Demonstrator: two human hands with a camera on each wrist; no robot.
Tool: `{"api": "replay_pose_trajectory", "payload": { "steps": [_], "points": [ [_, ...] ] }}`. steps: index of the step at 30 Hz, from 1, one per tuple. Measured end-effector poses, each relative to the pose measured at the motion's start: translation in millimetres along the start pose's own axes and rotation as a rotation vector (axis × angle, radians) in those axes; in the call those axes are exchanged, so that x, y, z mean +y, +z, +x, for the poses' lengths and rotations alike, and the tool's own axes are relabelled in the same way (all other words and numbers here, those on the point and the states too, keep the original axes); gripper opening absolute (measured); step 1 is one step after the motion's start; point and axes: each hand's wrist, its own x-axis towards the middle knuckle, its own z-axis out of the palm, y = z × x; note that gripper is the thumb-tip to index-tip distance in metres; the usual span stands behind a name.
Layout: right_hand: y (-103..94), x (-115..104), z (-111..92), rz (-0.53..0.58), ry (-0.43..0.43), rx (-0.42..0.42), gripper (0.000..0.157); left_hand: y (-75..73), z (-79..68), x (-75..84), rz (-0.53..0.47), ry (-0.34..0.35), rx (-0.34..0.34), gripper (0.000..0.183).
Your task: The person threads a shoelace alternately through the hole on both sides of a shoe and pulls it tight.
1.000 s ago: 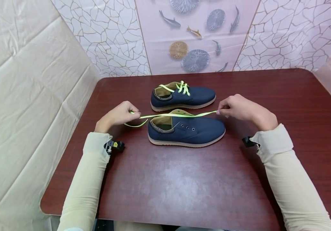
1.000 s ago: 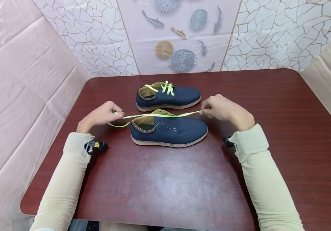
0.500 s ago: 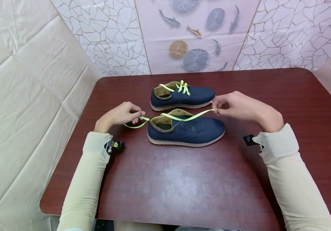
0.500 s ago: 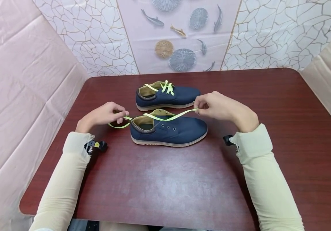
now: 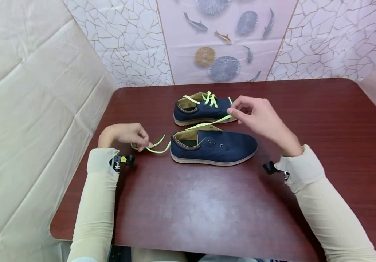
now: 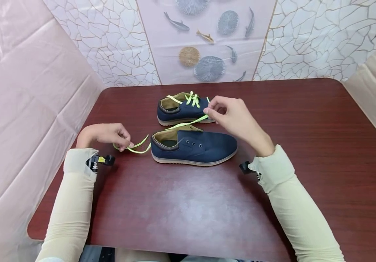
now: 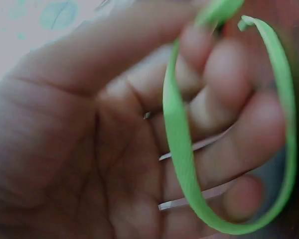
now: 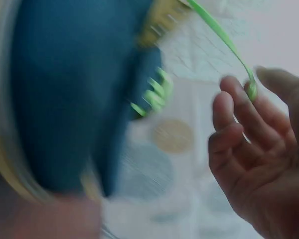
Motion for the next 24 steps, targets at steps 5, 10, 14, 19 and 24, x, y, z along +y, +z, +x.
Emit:
{"api": "replay_pose_trajectory", "payload": {
  "steps": [5,10,14,19,24],
  "points": [
    [23.5,10,-8,0.259,0.152,0.075,0.017,-3.5,-1.5,-19.2,-0.29,0.528,-0.137,0.031],
    [29.9,15,-22,0.718,0.202,0.183,0.013,-5.5,4.4,-35.6,-0.555,1.035,-0.195,0.041],
    [32.2,19,-36,0.913,0.174,0.187,0.013,-4.5,5.1,-40.8,-0.533,0.954,-0.189,0.039],
    [36.5,25,-57,0.932,0.244,0.057,0.015,-3.4,5.8,-34.5,-0.291,0.509,-0.128,0.018],
    [43.6,24,-65,0.816,0.324,-0.069,0.022,-4.3,5.1,-26.3,-0.195,0.296,0.11,0.022]
  ]
}}
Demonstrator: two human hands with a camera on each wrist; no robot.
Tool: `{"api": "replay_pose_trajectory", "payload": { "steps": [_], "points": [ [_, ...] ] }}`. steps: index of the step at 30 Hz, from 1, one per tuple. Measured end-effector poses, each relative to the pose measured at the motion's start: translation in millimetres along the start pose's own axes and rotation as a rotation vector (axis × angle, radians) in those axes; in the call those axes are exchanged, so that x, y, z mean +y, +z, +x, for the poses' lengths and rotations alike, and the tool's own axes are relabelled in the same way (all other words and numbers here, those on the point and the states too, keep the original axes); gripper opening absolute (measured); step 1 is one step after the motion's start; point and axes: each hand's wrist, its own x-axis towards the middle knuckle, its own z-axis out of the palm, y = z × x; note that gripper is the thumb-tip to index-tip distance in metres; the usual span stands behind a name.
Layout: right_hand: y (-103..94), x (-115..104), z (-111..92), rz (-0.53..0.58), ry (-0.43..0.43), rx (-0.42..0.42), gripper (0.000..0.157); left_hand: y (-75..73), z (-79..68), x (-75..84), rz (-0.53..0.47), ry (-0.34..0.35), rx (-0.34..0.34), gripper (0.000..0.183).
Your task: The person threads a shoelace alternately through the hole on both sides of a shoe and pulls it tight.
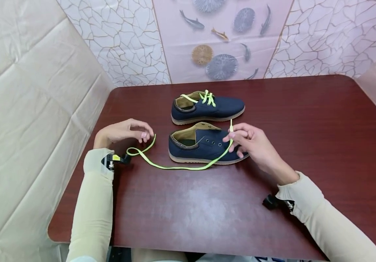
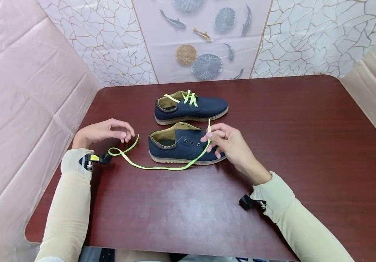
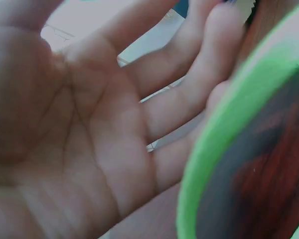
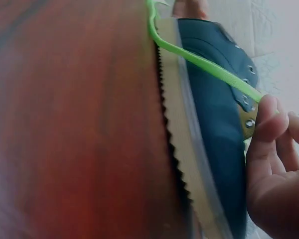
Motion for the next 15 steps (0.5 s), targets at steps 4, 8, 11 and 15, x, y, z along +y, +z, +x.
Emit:
{"api": "replay_pose_trajectory", "payload": {
  "steps": [4,8,11,15],
  "points": [
    [4.4,5,-1,-0.057,0.027,0.009,0.029,4.1,4.2,15.1,0.083,0.002,0.227,0.021],
    [6.0,6,-5,-0.085,0.031,0.039,0.025,17.0,22.3,48.9,0.167,0.04,0.347,0.014],
    [7.5,5,-6,-0.091,0.057,0.061,0.024,29.3,38.1,78.1,0.19,0.099,0.331,0.011],
    [9.4,6,-7,-0.066,0.111,0.058,0.024,47.3,60.9,113.3,0.22,0.163,0.238,0.012]
  ]
}}
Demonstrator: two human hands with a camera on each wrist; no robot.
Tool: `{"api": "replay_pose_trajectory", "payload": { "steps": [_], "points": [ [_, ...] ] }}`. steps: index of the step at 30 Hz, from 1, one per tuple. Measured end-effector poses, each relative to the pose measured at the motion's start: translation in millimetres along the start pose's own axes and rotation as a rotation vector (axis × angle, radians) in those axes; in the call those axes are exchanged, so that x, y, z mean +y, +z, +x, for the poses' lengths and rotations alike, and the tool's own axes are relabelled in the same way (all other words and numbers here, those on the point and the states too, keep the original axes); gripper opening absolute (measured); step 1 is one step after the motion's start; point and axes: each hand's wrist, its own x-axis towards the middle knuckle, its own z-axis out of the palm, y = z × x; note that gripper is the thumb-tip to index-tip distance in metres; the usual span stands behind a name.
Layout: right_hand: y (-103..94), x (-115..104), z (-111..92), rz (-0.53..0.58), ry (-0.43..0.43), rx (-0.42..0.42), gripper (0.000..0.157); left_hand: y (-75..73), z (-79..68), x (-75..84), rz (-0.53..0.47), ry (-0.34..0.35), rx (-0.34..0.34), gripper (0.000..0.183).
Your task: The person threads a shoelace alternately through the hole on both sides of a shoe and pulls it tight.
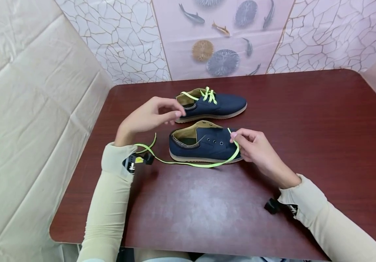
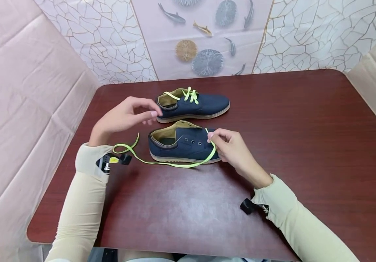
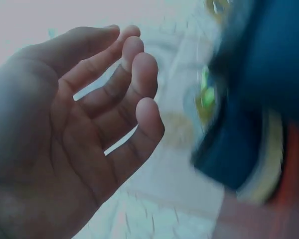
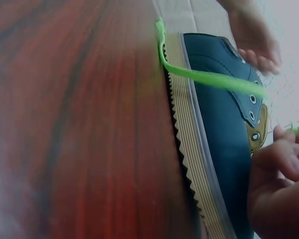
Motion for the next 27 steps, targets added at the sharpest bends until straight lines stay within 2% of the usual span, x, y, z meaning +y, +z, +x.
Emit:
{"api": "replay_pose_trajectory", "payload": {
  "steps": [3,6,8,11,15,22,27],
  "points": [
    [-0.7,-1,-2,0.0,0.027,-0.021,0.023,13.8,21.5,19.7,0.096,0.057,-0.092,0.017],
    [-0.3,-1,-4,-0.004,0.043,-0.032,0.022,28.4,38.9,30.3,0.221,0.092,-0.197,0.023],
    [0.5,0,-5,-0.003,0.06,-0.034,0.023,37.2,45.8,35.8,0.278,0.091,-0.258,0.026],
    [2.0,3,-6,-0.003,0.086,-0.046,0.024,48.7,51.3,37.2,0.299,0.038,-0.317,0.028],
    [4.4,6,-7,-0.019,0.089,-0.057,0.027,59.8,54.0,34.5,0.291,0.0,-0.337,0.027],
    [9.6,11,-12,-0.039,0.093,-0.069,0.028,77.6,58.6,22.5,0.33,0.069,-0.387,0.015],
    [17.9,16,-13,0.021,0.089,-0.06,0.027,81.8,55.7,12.0,0.307,0.104,-0.344,0.012]
  ]
}}
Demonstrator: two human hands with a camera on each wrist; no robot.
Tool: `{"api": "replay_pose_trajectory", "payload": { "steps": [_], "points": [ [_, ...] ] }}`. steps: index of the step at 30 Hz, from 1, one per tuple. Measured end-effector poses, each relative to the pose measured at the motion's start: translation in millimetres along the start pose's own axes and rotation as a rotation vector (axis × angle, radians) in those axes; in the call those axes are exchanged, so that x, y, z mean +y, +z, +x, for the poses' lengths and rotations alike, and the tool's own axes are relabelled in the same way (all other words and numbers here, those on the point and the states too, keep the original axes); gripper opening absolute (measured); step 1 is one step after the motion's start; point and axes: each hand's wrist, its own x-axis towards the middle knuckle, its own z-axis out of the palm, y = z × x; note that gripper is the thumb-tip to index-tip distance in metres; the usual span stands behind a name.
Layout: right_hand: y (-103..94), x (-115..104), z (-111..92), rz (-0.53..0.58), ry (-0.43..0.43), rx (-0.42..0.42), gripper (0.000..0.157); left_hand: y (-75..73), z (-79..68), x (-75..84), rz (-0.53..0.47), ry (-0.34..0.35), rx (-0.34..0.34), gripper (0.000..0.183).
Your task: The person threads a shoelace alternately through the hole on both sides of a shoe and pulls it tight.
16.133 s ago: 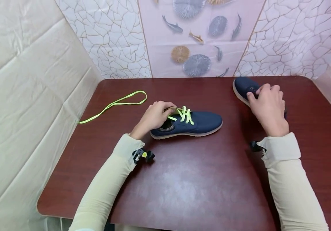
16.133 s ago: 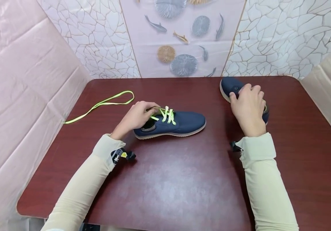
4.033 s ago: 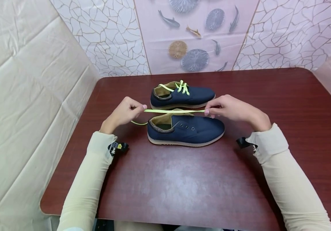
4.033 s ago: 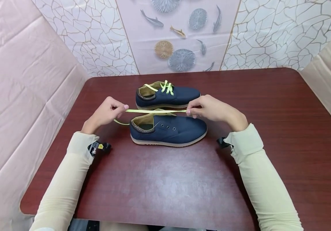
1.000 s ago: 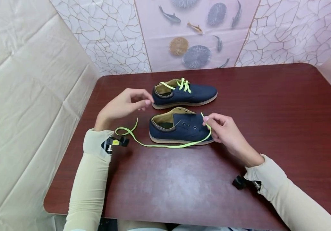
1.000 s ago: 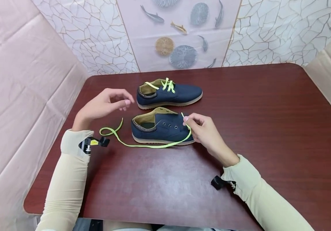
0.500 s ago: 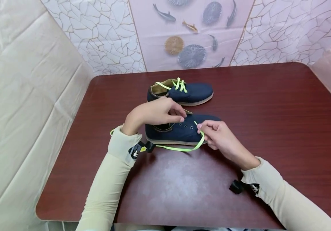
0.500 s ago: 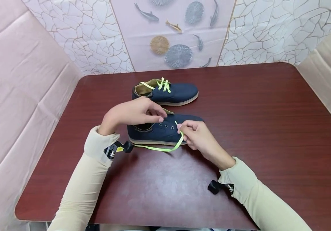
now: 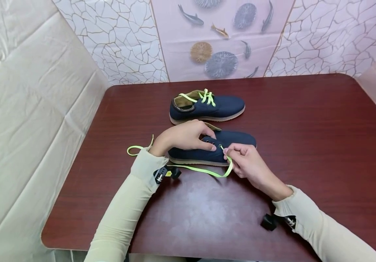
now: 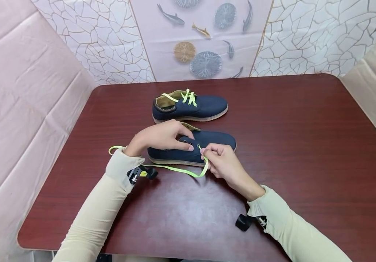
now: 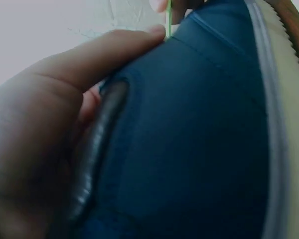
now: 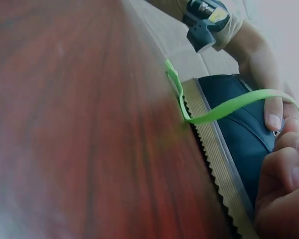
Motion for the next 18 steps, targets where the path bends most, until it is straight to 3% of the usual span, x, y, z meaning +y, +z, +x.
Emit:
{"api": "replay_pose_trajectory", "payload": {
  "steps": [8,18],
  "points": [
    [3.6,6.6,-0.2,0.03,-0.043,0.026,0.026,6.3,-2.8,-4.4,-0.073,0.026,0.044,0.019],
    [2.9,9.7,-0.2,-0.016,-0.106,0.009,0.028,9.4,-0.6,-6.1,-0.148,0.112,0.052,0.004]
  ]
}}
